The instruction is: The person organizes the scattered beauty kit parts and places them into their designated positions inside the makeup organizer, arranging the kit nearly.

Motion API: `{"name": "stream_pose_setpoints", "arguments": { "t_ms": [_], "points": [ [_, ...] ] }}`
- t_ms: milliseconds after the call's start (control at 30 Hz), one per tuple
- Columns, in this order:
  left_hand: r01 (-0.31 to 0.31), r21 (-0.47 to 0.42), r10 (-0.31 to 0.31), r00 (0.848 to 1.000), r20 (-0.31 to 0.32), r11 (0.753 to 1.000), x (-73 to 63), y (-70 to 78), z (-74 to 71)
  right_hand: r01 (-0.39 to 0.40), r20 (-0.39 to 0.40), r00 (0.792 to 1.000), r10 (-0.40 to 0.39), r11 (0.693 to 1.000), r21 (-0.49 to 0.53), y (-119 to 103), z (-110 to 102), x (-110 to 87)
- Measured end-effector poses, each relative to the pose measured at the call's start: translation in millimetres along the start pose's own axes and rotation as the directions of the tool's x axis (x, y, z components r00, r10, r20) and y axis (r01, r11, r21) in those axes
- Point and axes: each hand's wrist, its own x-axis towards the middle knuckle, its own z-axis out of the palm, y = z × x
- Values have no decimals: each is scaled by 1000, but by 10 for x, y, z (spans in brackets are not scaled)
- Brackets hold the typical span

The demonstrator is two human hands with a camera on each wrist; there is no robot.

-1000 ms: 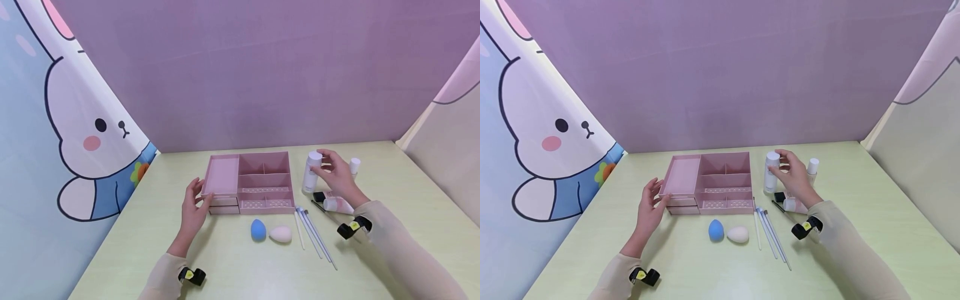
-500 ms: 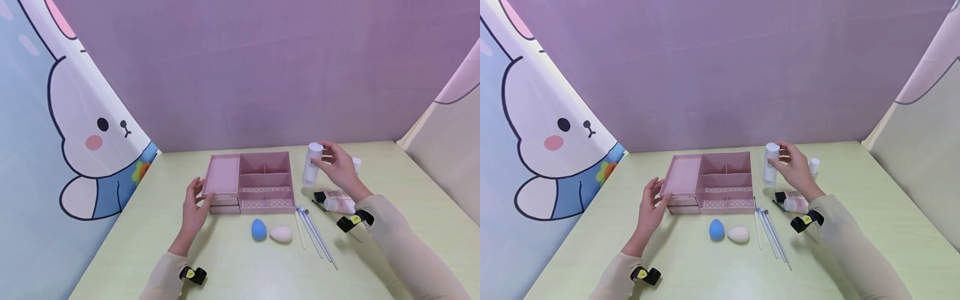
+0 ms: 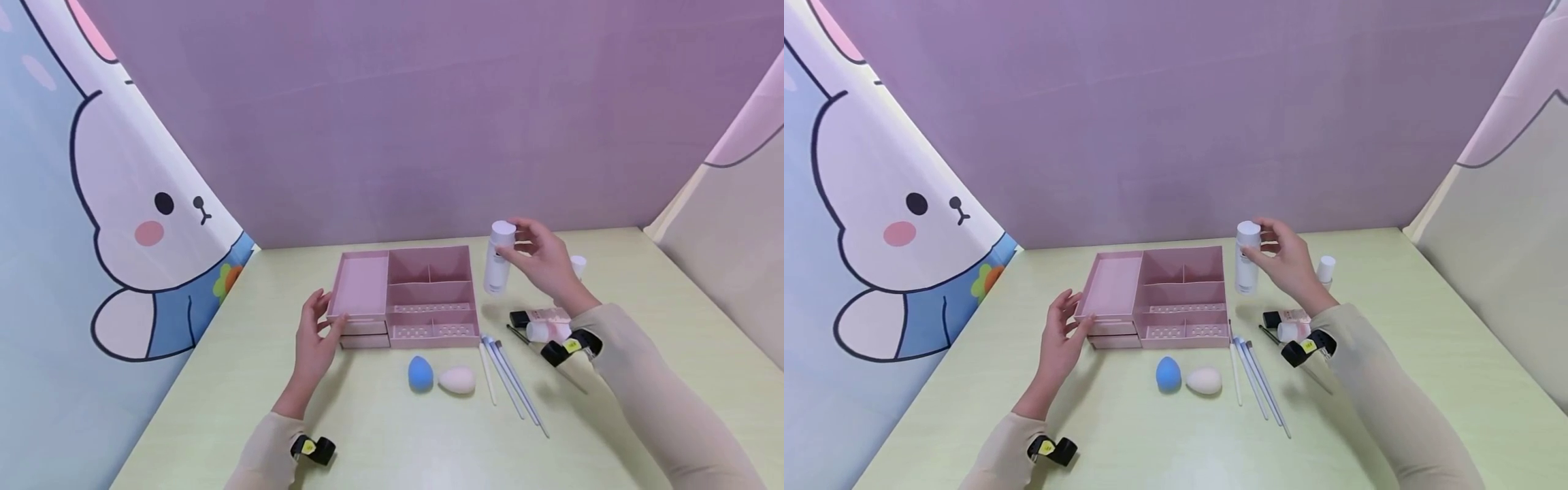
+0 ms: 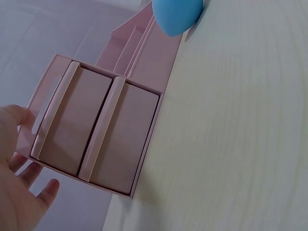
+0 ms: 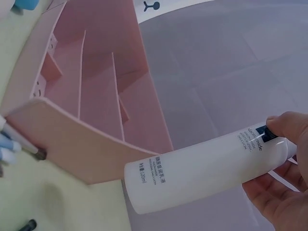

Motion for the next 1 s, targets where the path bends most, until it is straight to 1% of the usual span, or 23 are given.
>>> {"name": "stream_pose_setpoints", "arguments": {
  "t_ms": [100, 233, 300, 467, 800, 1000],
  "points": [
    [1, 9, -1, 1000, 0, 1000, 28, -133, 4, 17, -2, 1000, -17, 1000, 24, -57, 24, 29],
    [0, 10, 0, 1000, -1, 1000, 58, -328, -10, 60, -13, 998, -59, 996, 71, -108, 97, 88],
    [-8, 1, 8, 1000, 1, 1000, 58, -373, -26, 75, -16, 997, -74, 993, 87, -124, 139, 117],
    [-28, -21, 28, 1000, -1, 999, 33, -413, -59, 82, -1, 997, -82, 989, 124, -165, 251, 185],
    [-24, -14, 24, 1000, -3, 1000, 26, -411, -55, 64, -2, 998, -65, 984, 165, -225, 401, 261],
    [-22, -11, 22, 1000, 1, 1000, 19, -415, -59, 76, 1, 997, -78, 982, 172, -234, 521, 324]
  ]
}}
